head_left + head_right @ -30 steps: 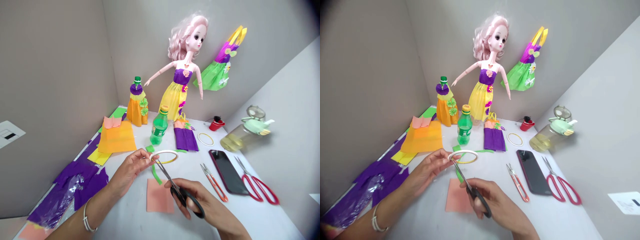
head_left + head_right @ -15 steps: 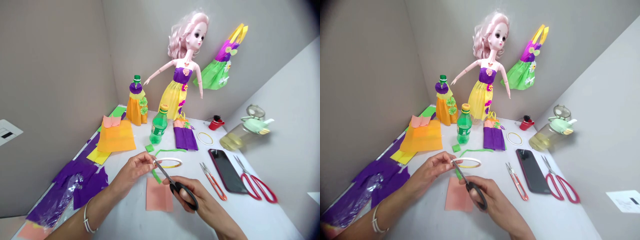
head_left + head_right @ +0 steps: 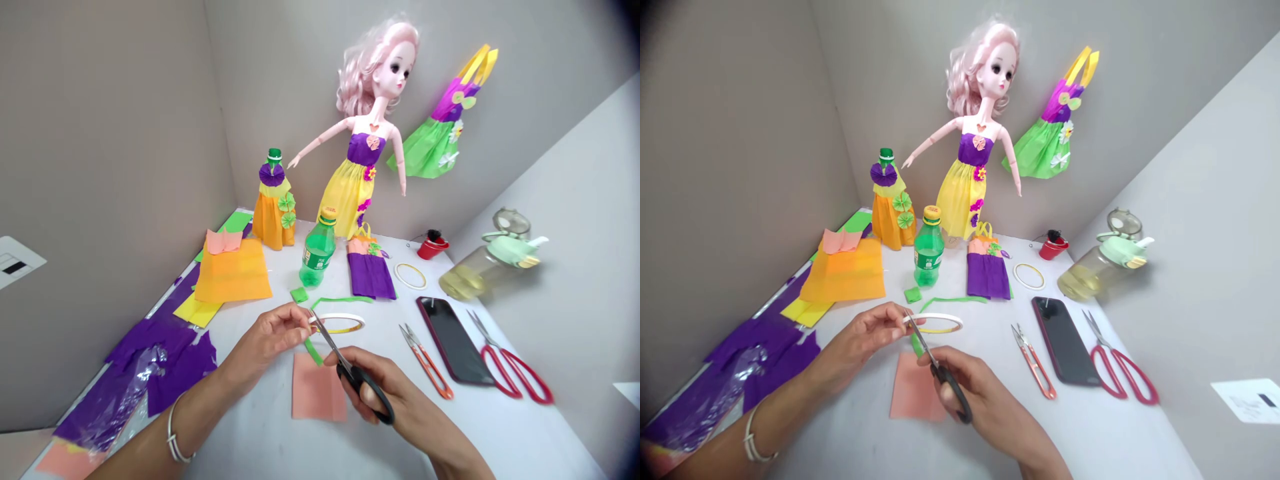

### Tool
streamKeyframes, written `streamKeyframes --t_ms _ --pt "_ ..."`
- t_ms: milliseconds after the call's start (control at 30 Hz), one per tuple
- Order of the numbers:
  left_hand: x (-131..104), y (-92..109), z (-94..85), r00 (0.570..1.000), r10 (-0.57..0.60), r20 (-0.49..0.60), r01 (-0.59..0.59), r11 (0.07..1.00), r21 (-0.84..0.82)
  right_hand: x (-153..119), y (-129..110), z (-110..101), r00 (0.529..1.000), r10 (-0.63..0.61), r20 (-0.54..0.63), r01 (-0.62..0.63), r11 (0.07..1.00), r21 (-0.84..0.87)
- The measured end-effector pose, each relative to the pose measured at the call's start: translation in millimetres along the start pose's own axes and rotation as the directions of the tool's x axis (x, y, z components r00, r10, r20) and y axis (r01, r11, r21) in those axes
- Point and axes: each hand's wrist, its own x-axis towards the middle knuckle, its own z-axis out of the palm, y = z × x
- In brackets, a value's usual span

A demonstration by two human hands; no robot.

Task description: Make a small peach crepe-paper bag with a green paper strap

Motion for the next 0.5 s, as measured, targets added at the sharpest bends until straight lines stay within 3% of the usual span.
streamKeyframes --t_ms 267,367,433,500 --pt "-0.9 1.5 -0.2 1.000 -0.007 0.022 0.006 0.998 0.069 0.2 -1.5 -0.8 0.998 0.004 0.066 -0.006 0.999 0.032" --pt "-0.9 5.6 -4.5 1.000 0.018 -0.018 -0.016 0.993 0.120 -1.6 -2.1 -1.0 0.995 -0.007 0.103 -0.001 0.997 0.077" --pt "0.2 9.8 -11.1 0.991 0.091 -0.098 -0.065 0.968 0.243 -3.1 -2.1 -2.8 0.994 -0.026 0.108 0.016 0.995 0.100" --pt "2.5 13.4 -21.7 0.949 0.242 -0.201 -0.133 0.888 0.440 -4.3 -1.5 -5.7 0.995 -0.033 0.091 0.024 0.995 0.100"
